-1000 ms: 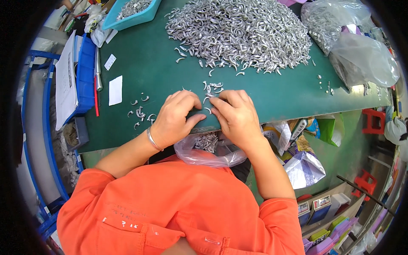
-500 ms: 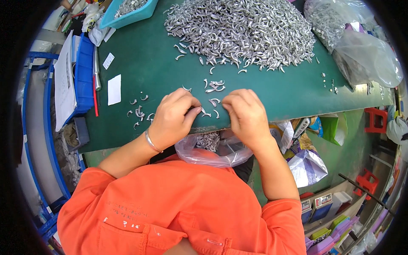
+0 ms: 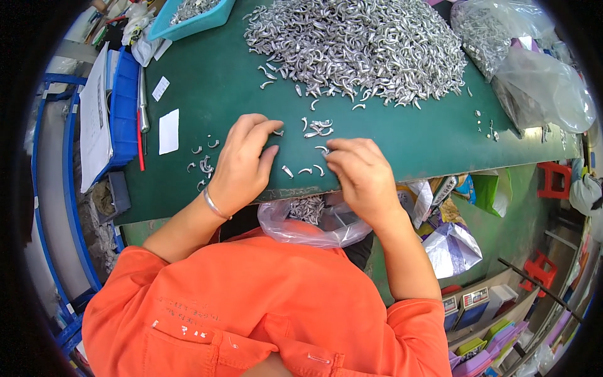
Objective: The person sorts small, silver, curved metal pieces from a large pile on a green table into a clear plastic bag. The person uses both hands to pick up the pieces and place them into the bag, occasionally moving the pile to access more items.
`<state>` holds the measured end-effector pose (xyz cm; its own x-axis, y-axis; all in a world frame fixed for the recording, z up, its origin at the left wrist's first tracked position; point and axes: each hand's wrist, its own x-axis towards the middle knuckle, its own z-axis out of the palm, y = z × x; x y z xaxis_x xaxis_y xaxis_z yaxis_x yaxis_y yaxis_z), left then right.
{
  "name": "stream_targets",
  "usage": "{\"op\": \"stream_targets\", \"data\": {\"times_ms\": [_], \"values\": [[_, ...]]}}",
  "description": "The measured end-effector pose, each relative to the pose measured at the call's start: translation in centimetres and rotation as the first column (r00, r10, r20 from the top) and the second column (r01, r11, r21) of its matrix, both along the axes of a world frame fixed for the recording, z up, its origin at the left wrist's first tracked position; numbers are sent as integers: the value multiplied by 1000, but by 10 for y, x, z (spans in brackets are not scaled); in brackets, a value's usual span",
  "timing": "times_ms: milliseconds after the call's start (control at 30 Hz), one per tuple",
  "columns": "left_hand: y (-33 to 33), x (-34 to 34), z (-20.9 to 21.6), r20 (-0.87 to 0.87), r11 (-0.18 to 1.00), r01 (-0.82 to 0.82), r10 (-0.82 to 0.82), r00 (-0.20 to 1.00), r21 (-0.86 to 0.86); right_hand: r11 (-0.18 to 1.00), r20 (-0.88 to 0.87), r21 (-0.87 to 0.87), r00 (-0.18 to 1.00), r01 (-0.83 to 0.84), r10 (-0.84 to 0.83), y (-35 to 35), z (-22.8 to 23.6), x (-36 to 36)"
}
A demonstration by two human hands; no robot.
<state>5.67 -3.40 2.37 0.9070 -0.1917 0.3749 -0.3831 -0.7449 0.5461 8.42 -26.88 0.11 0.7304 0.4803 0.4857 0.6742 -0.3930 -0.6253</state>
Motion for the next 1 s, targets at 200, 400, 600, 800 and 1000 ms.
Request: {"op": "stream_targets", "data": {"times_ms": [200, 400, 600, 800, 1000], "values": [[1, -2, -4, -136, 996, -1, -11, 991, -84, 999, 2, -9, 999, -46, 46, 15, 5, 6], [-3, -3, -1, -124, 986, 62, -82, 989, -158, 986, 174, -159, 984, 55, -26, 26, 11, 19], [-7, -6, 0, -381, 889, -23, -172, 908, -458, 994, 12, -96, 998, 61, -61, 11, 2, 14], [-13, 7, -1, -402, 880, -51, -164, 901, -472, 958, 55, -145, 969, 247, -241, 23, -2, 35], [-1, 9, 2, -377, 936, -9, -134, 917, -353, 925, 9, -332, 981, 186, -194, 24, 17, 36]]}}
